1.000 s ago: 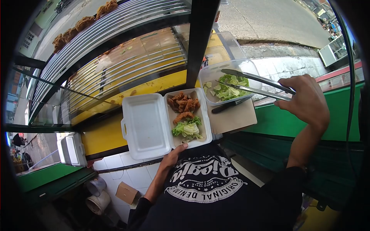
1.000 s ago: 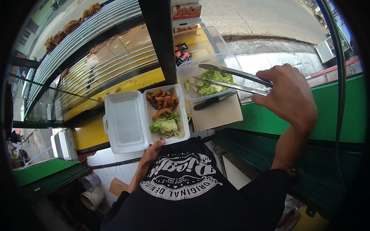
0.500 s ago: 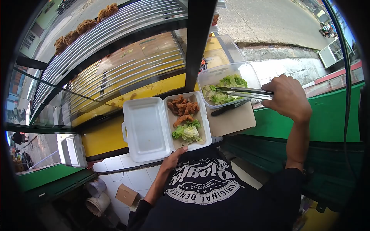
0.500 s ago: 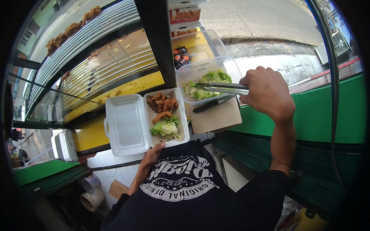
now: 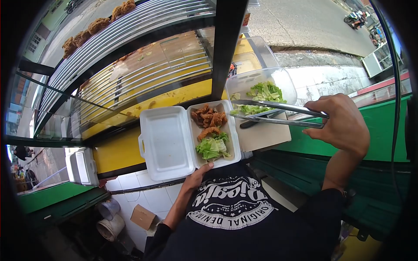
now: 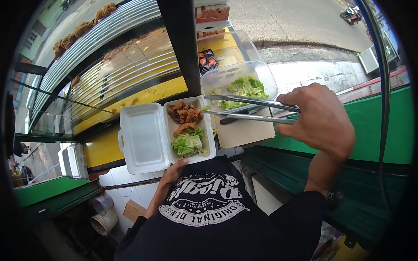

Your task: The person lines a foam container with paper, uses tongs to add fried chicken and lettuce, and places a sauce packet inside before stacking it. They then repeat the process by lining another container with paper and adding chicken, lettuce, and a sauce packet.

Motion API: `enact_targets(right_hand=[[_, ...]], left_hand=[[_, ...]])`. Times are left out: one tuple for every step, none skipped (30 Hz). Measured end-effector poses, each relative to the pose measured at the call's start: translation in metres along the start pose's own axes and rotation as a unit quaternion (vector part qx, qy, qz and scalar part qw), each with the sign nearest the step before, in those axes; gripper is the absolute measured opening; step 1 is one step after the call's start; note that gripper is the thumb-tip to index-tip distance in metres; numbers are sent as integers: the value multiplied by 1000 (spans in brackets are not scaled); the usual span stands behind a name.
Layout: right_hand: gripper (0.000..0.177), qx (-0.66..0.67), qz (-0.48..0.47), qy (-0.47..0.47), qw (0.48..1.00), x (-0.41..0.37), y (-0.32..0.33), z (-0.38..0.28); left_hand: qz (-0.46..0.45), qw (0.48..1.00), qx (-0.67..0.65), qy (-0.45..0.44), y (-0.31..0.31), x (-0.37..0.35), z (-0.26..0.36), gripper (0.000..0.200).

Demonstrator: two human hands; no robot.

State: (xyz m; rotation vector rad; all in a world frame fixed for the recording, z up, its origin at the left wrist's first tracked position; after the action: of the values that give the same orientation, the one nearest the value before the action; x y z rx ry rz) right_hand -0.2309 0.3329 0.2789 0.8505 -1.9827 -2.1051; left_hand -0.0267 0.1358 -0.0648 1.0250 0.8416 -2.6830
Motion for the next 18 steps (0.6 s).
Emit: enact_targets(right_hand=[[45,-19,54,-20,998,5,0,11],[45,-21,55,-21,998,14,-4,12],[46,-60,38,-59,996,25,-10,17],[48,-98,20,-96,990,36,-16,25],[49,-96,-7,-93,991,49,-30,30],[50,-95,-33,-89,991,62,-44,35],[49,-99,-58,-75,991,72,-55,34],[47,-102,-83,-62,989,81,-67,31],[47,-102,-82,-63,989,87,-77,31],[43,-139,-47,-29,989,94,-82,25],[39,-176,-13,4,984,99,-85,19],[39,-176,-11,3,984,101,-89,19],[36,-185,11,10,983,100,-89,17],[34,-194,33,17,980,99,-88,14],[33,-198,22,18,980,97,-86,12],[33,-199,22,18,980,91,-82,12],[34,-188,21,11,982,84,-75,13],[34,-178,20,4,984,76,-67,14]], left_hand=[[-8,1000,-7,-1,-2,0,0,52],[-17,1000,-13,-2,-4,0,1,53],[-19,1000,-11,-3,0,4,-4,53],[-23,1000,-7,-9,7,9,-12,54],[-27,1000,-3,-14,12,13,-17,54],[-29,999,-2,-15,9,11,-14,54],[-30,999,-7,-9,4,7,-10,54],[-31,999,-11,-2,1,5,-8,55],[-32,999,-11,-3,2,7,-9,55],[-33,999,-3,-10,5,10,-11,55],[-34,999,5,-16,6,11,-12,55],[-35,999,6,-17,4,11,-9,55],[-39,999,2,-16,0,8,-6,56],[-43,999,-3,-15,-3,7,-4,57],[-44,999,-4,-15,-3,7,-3,57],[-47,999,-8,-12,-4,7,-2,58],[-50,999,-13,-10,-5,7,-3,59],[-49,999,-14,-9,-4,8,-3,59]])
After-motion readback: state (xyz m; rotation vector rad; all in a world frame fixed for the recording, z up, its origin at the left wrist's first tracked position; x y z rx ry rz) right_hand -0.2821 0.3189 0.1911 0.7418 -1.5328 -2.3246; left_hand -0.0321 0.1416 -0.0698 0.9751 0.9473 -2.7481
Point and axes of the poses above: each hand's wrist, its own x-axis towards the middle knuckle, its own y-axis out of the back of the hand, z = x × y, the point moved 8 cm from there along x, towards the middle knuckle, and after that the axes turned 2 degrees about -x, right-handed, at the moved point
